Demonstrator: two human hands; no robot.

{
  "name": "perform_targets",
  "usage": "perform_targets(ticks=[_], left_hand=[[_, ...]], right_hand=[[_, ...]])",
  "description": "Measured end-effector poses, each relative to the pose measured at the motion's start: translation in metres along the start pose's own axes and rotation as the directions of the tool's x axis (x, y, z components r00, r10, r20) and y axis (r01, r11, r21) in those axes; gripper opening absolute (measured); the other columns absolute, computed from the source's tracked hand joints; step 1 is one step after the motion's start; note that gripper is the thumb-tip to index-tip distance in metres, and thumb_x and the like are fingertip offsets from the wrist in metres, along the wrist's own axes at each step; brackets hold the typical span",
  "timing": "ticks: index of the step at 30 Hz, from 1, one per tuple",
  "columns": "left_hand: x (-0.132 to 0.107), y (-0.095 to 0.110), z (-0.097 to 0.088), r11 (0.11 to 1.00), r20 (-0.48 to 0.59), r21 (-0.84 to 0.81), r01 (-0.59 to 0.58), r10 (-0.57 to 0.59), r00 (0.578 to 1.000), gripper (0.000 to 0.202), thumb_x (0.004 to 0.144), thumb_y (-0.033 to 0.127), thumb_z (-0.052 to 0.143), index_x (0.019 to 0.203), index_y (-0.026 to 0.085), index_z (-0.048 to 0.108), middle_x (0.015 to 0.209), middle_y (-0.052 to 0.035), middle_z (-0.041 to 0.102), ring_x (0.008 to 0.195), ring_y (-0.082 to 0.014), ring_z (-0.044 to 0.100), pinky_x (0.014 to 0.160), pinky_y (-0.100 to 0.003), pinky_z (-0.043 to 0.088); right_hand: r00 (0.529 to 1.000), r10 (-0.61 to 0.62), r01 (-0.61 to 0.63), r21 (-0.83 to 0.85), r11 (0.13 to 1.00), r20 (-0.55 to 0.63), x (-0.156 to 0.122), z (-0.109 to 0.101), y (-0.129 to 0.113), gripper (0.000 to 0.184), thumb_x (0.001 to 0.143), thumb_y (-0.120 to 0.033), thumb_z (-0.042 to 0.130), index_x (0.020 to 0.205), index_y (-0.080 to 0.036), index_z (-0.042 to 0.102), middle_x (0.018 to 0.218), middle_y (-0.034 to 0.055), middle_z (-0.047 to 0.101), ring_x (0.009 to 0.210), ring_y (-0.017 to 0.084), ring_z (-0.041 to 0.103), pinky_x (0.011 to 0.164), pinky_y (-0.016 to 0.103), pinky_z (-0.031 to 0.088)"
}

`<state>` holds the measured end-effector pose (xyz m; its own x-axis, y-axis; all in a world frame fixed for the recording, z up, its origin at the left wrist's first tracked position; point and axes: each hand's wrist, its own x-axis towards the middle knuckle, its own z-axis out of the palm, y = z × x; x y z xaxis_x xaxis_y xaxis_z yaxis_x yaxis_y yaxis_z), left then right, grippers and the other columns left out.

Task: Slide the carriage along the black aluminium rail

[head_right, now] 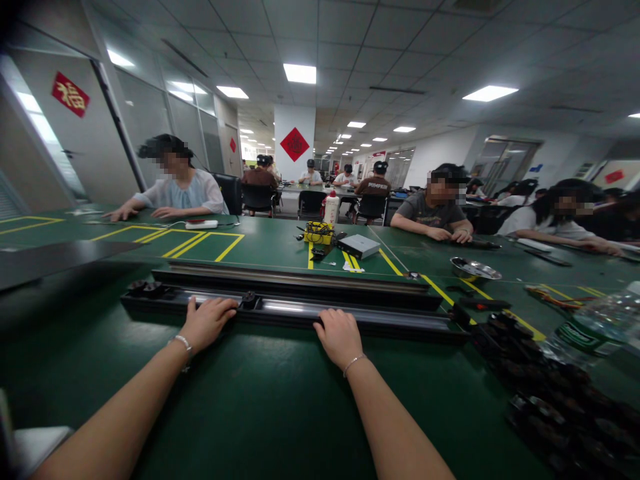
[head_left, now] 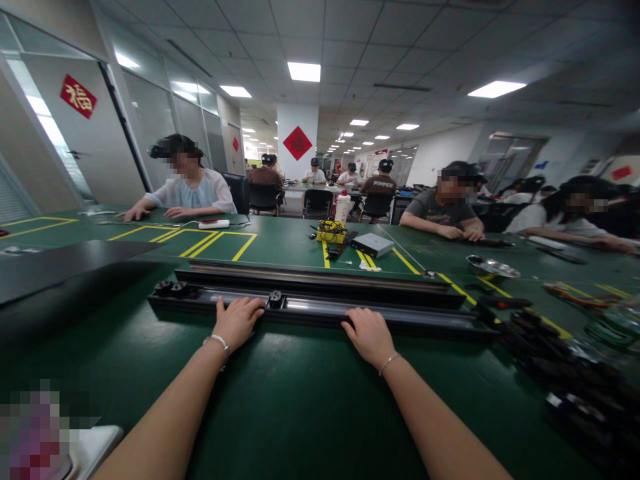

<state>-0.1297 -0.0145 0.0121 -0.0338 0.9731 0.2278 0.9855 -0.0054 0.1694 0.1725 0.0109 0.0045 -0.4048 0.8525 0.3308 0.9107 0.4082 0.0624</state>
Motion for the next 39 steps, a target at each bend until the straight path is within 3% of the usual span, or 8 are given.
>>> perform_targets(ticks=[39], left_hand=[[0.0008,-0.0001,0.0008,1.000,0.018,0.004,0.006,-0.006,1.000,0.030,0.084,0.038,0.030,0.101,0.034,0.055,0.092,-0.0019,0.059,0.097,-0.0210,0.049,0.094,-0.063,0.010]], right_hand=[[1.000,0.004,-0.004,0.031,1.000,-0.012,-0.0008,-0.0036,-0.0010,0.024,0.085,-0.037,0.037,0.092,-0.022,0.054,0.088,0.0029,0.059,0.084,0.017,0.049,0.070,0.029,0.028]])
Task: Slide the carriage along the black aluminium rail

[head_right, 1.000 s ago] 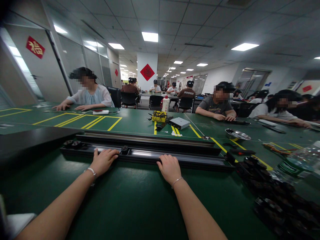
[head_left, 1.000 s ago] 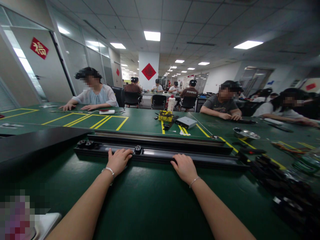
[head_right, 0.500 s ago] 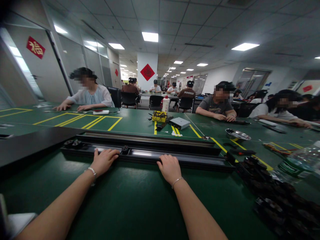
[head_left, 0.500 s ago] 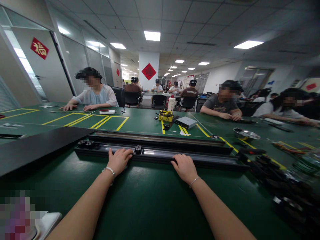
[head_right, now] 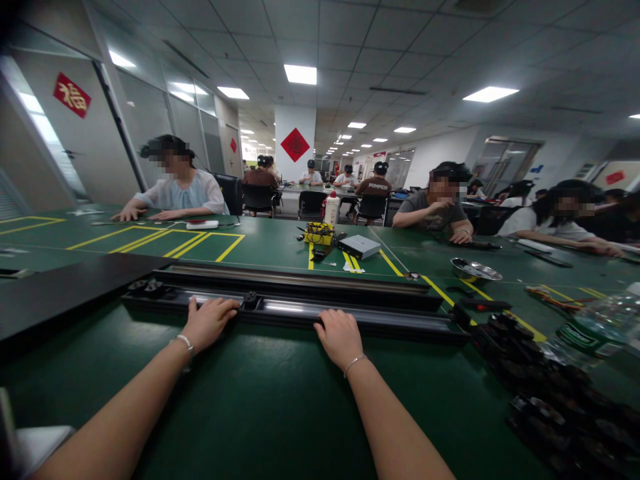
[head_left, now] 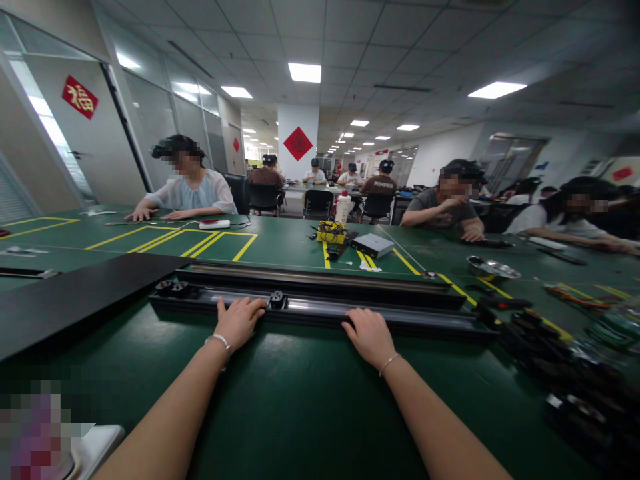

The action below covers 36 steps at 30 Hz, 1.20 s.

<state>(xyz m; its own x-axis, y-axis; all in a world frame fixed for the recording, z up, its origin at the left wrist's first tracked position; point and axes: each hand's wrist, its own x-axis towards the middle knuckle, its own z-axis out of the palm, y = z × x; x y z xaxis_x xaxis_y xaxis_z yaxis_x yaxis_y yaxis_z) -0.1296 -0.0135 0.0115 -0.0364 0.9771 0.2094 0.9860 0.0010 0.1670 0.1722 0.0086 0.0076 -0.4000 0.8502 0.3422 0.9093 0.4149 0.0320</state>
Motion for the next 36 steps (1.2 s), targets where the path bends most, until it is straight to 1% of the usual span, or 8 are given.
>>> perform_targets(ticks=[9,15,26,31,33,36], left_hand=[[-0.0001,0.0010,-0.0004,1.000,0.002,0.017,0.001,-0.001,1.000,0.030,0.085,0.033,0.030,0.102,0.034,0.055,0.094,-0.0027,0.058,0.098,-0.0212,0.049,0.093,-0.064,0.010],[-0.0005,0.0017,-0.0009,1.000,0.005,0.025,-0.003,0.003,1.000,0.031,0.085,0.034,0.029,0.102,0.034,0.055,0.093,-0.0027,0.058,0.096,-0.0207,0.049,0.093,-0.064,0.009],[-0.0019,0.0024,-0.0013,0.999,-0.016,0.033,-0.025,0.026,1.000,0.031,0.085,0.033,0.028,0.102,0.035,0.054,0.090,-0.0018,0.057,0.095,-0.0212,0.049,0.092,-0.065,0.011],[-0.0042,0.0054,-0.0012,0.999,-0.025,-0.002,-0.037,0.037,0.999,0.030,0.084,0.031,0.029,0.101,0.032,0.054,0.094,-0.0021,0.058,0.097,-0.0210,0.049,0.093,-0.066,0.007],[-0.0048,0.0063,-0.0002,0.999,-0.042,-0.031,-0.038,0.037,0.998,0.028,0.084,0.030,0.030,0.100,0.031,0.053,0.098,-0.0016,0.059,0.099,-0.0202,0.048,0.094,-0.065,0.005],[-0.0046,0.0059,0.0016,0.997,-0.072,-0.069,-0.033,0.028,0.997,0.026,0.084,0.031,0.031,0.097,0.031,0.053,0.101,-0.0004,0.059,0.100,-0.0197,0.048,0.094,-0.065,0.005]], right_hand=[[1.000,0.001,-0.001,-0.008,1.000,0.015,-0.0002,0.0008,-0.0001,0.026,0.086,-0.038,0.036,0.091,-0.022,0.055,0.088,0.0035,0.059,0.084,0.018,0.049,0.070,0.030,0.028],[1.000,0.000,0.000,-0.012,1.000,0.018,0.0003,-0.0007,-0.0007,0.027,0.086,-0.039,0.035,0.093,-0.022,0.055,0.090,0.0043,0.059,0.085,0.017,0.049,0.070,0.030,0.028],[1.000,-0.004,0.004,-0.012,1.000,-0.005,-0.0001,0.0034,0.0013,0.027,0.086,-0.039,0.034,0.093,-0.022,0.054,0.089,0.0037,0.059,0.084,0.018,0.049,0.071,0.030,0.028],[1.000,-0.009,0.009,-0.014,1.000,-0.008,0.0002,0.0027,0.0010,0.026,0.086,-0.038,0.035,0.093,-0.022,0.054,0.089,0.0038,0.059,0.084,0.017,0.048,0.070,0.029,0.028],[1.000,-0.007,0.007,-0.012,1.000,-0.004,0.0004,0.0030,0.0011,0.026,0.086,-0.038,0.035,0.093,-0.022,0.055,0.089,0.0042,0.059,0.084,0.017,0.048,0.070,0.029,0.028],[1.000,-0.009,0.009,-0.014,1.000,0.003,0.0005,0.0037,0.0015,0.025,0.086,-0.038,0.036,0.092,-0.022,0.055,0.089,0.0045,0.059,0.084,0.018,0.048,0.070,0.029,0.028]])
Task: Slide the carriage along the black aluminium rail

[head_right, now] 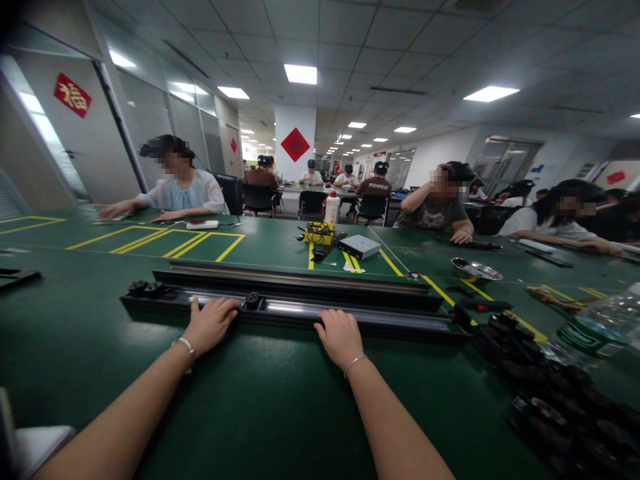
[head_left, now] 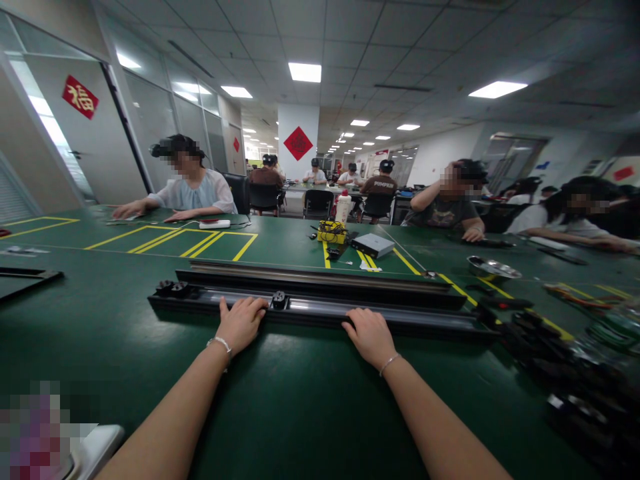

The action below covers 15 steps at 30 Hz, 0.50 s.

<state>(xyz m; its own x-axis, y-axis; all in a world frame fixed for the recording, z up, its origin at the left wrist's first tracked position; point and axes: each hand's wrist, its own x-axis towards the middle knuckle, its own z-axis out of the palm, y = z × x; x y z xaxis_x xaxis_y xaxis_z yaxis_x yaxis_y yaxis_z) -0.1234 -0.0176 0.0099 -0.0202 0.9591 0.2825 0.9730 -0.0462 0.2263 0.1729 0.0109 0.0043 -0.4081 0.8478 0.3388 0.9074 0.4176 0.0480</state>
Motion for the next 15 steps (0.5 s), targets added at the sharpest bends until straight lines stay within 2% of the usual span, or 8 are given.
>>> perform_targets(ticks=[15], left_hand=[[0.0025,-0.0034,0.0022,0.999,0.000,-0.036,0.021,-0.021,1.000,0.024,0.083,0.030,0.034,0.094,0.032,0.055,0.100,0.0002,0.060,0.101,-0.0194,0.049,0.095,-0.064,0.006]], right_hand=[[1.000,-0.002,0.002,0.006,1.000,-0.019,-0.0004,0.0004,-0.0003,0.025,0.085,-0.038,0.037,0.091,-0.022,0.055,0.087,0.0040,0.059,0.083,0.017,0.049,0.069,0.029,0.027]])
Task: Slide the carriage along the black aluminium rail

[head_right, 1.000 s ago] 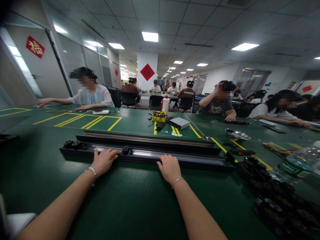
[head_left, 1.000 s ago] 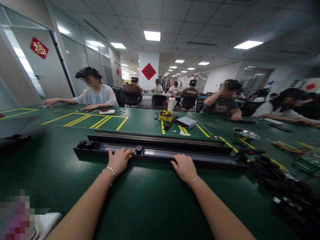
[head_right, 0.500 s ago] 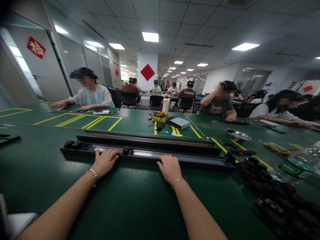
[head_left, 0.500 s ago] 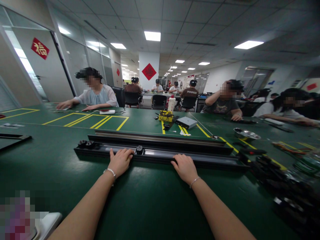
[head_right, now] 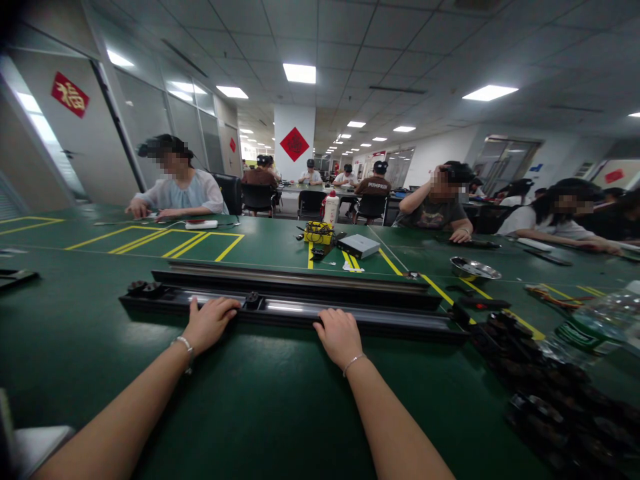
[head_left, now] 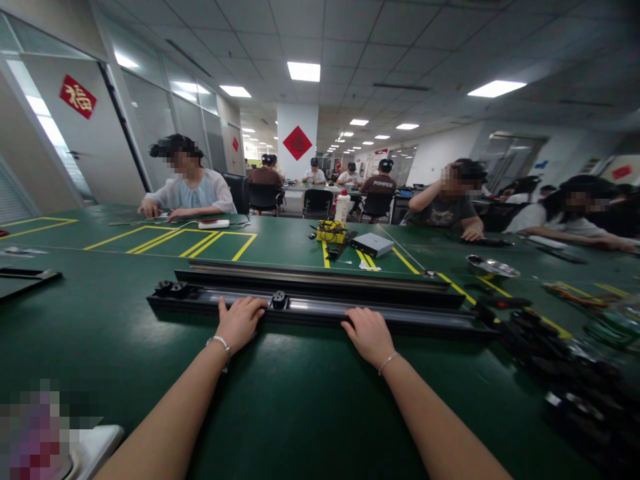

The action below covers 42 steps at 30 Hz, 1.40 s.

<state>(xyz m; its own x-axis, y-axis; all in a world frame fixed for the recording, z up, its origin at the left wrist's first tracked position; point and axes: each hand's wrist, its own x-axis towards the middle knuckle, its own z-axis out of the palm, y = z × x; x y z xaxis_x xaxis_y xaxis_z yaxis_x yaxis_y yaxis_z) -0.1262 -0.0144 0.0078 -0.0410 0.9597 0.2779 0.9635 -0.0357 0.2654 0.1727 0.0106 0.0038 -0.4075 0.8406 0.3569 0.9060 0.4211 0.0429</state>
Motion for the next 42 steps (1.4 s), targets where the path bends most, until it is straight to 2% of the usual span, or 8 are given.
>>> perform_targets(ticks=[11,32,37,42], left_hand=[[0.001,0.001,-0.002,1.000,0.027,-0.019,0.007,-0.006,1.000,0.024,0.083,0.031,0.034,0.094,0.032,0.055,0.099,0.0009,0.060,0.101,-0.0196,0.048,0.095,-0.064,0.004],[0.001,0.004,-0.003,0.999,0.052,0.030,0.030,-0.031,0.998,0.026,0.083,0.030,0.032,0.096,0.033,0.055,0.100,0.0001,0.060,0.102,-0.0203,0.048,0.095,-0.064,0.007],[-0.002,0.008,0.001,0.996,0.022,0.079,-0.033,0.032,0.999,0.028,0.083,0.035,0.033,0.100,0.028,0.053,0.105,-0.0029,0.059,0.104,-0.0217,0.047,0.096,-0.064,0.004],[-0.003,0.009,0.008,0.983,-0.002,0.139,-0.123,0.124,0.992,0.033,0.085,0.038,0.027,0.101,0.023,0.052,0.107,-0.0057,0.059,0.103,-0.0193,0.049,0.102,-0.052,0.008]], right_hand=[[1.000,-0.002,0.002,0.005,1.000,-0.023,0.000,0.000,0.000,0.024,0.086,-0.038,0.037,0.091,-0.022,0.055,0.087,0.0037,0.059,0.083,0.017,0.048,0.069,0.029,0.027],[1.000,0.006,-0.006,-0.007,1.000,0.014,0.000,-0.001,0.000,0.025,0.086,-0.038,0.036,0.091,-0.022,0.055,0.088,0.0040,0.059,0.084,0.017,0.048,0.070,0.029,0.027],[1.000,0.003,-0.003,-0.010,1.000,-0.001,0.000,-0.001,0.000,0.024,0.085,-0.038,0.037,0.091,-0.023,0.054,0.087,0.0028,0.059,0.083,0.017,0.049,0.069,0.029,0.028],[1.000,-0.002,0.002,-0.020,1.000,0.005,0.000,-0.002,0.000,0.024,0.086,-0.038,0.036,0.092,-0.023,0.054,0.088,0.0034,0.059,0.083,0.017,0.049,0.070,0.029,0.027]])
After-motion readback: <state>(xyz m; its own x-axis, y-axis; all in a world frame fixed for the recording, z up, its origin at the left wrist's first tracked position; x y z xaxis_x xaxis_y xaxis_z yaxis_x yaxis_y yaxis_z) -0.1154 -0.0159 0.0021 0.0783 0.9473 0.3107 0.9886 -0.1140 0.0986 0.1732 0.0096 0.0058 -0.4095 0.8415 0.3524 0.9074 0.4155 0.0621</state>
